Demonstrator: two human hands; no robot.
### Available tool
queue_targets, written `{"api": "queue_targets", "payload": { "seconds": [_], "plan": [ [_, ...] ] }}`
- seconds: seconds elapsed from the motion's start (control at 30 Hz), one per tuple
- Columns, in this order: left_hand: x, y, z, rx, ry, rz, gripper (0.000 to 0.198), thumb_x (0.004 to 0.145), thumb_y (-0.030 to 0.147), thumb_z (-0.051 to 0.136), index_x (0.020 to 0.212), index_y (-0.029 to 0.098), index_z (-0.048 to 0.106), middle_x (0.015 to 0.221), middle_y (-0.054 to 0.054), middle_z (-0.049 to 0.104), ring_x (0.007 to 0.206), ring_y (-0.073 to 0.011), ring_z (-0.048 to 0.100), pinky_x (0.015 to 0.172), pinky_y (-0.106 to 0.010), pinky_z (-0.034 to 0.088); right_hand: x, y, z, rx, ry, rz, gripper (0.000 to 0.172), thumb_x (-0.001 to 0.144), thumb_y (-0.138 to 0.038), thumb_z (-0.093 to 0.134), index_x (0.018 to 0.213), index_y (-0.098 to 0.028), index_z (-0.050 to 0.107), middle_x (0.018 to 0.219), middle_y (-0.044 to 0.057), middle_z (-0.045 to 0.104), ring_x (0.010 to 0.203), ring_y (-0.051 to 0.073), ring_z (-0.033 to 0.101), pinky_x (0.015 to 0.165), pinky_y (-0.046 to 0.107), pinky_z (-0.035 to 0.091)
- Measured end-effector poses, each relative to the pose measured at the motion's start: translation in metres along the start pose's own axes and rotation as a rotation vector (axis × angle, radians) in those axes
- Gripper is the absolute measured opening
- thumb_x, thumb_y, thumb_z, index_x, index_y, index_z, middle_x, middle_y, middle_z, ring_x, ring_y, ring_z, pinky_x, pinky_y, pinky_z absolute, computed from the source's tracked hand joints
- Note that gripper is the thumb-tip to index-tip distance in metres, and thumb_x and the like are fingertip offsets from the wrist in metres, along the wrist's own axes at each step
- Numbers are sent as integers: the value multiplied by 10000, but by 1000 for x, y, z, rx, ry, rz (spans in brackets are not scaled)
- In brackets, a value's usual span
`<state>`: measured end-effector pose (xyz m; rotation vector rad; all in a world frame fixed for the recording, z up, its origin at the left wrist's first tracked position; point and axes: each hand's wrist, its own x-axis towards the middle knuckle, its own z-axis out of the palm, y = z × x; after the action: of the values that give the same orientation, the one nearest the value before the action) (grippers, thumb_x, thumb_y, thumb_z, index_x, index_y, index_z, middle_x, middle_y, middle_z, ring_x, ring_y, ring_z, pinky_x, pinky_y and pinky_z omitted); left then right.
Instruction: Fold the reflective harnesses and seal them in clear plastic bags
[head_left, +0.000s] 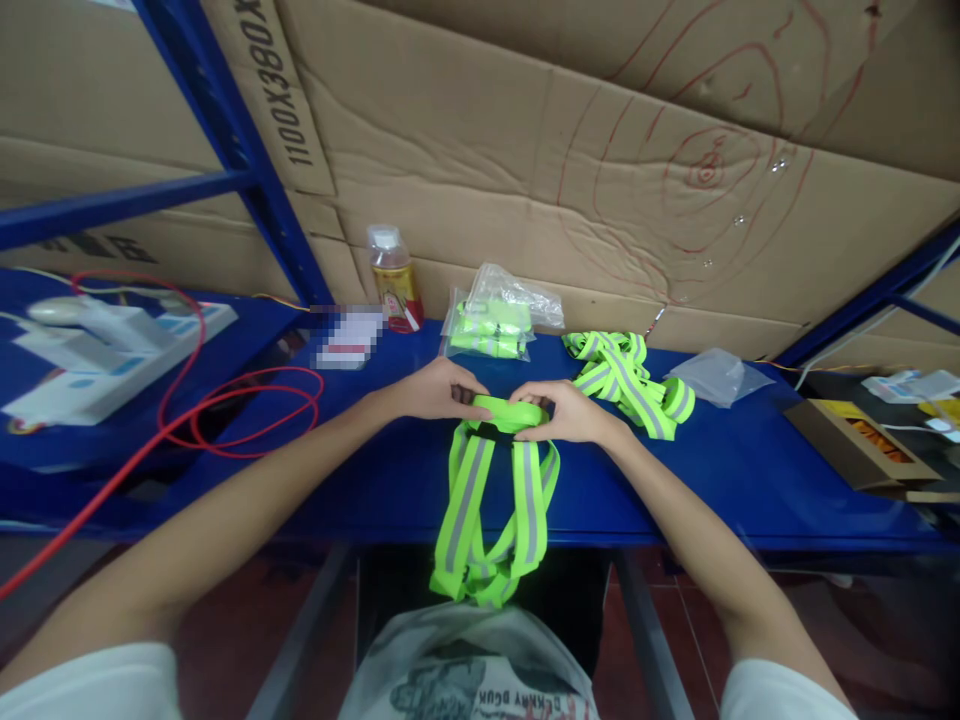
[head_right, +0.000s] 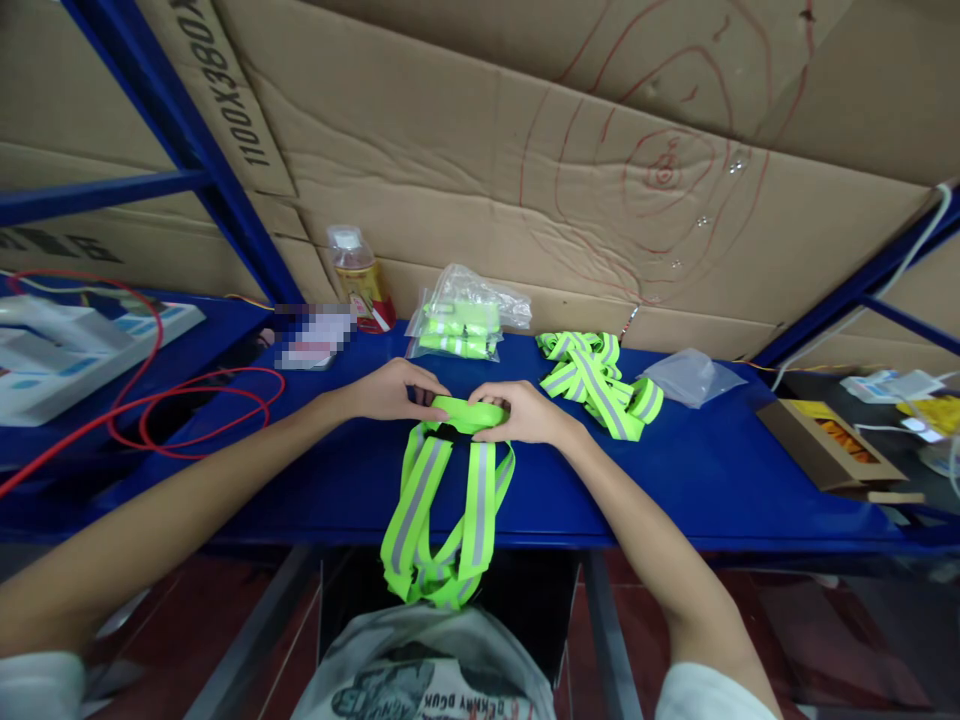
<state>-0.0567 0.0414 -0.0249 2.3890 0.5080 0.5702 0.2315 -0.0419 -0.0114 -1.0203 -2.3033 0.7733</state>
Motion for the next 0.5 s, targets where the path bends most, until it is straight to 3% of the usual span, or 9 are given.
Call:
{"api": "queue_targets", "payload": {
  "seconds": [0.1, 0.23, 0.3, 0.4, 0.5],
  "plan": [
    [0, 6, -2, 11, -27, 4, 352, 857, 497, 865, 1021, 186, 890, 858, -82, 810, 664, -150, 696, 620, -240, 519, -1, -1, 0, -30, 5, -43, 441, 846, -573, 878, 1106, -219, 836, 997, 62, 752, 885, 222, 694, 819, 330, 523],
    [-1, 14, -2, 47, -37, 39, 357, 818, 522, 883, 975, 201, 892, 871, -85, 796, 673, -153, 671, 642, -260, 527, -1, 1, 3, -32, -38, -65, 371, 993, -571, 718, 943, -235, 867, 956, 71, 738, 872, 218, 697, 839, 347, 520],
    [-1, 16, -2, 69, -34, 35, 386, 803, 550, 888, 953, 195, 886, 858, -81, 781, 654, -148, 647, 624, -265, 510, -1, 3, 5, -31, -35, -41, 336, 983, -536, 739, 1039, -226, 856, 958, 63, 738, 834, 201, 688, 794, 329, 508],
    [-2, 17, -2, 119, -51, 32, 435, 784, 598, 892, 932, 190, 867, 815, -56, 745, 629, -138, 609, 602, -270, 469, 1, 5, 6, -68, -3, 88, 501, 879, -519, 851, 1250, -191, 774, 894, 31, 728, 748, 177, 658, 699, 293, 464],
    [-2, 19, -2, 170, -59, 30, 468, 776, 637, 883, 890, 187, 824, 771, -24, 691, 621, -135, 585, 594, -276, 426, 3, 2, 7, -95, -62, 199, 454, 864, -535, 854, 1134, -179, 773, 794, 4, 711, 685, 157, 630, 636, 269, 407]
  ]
}}
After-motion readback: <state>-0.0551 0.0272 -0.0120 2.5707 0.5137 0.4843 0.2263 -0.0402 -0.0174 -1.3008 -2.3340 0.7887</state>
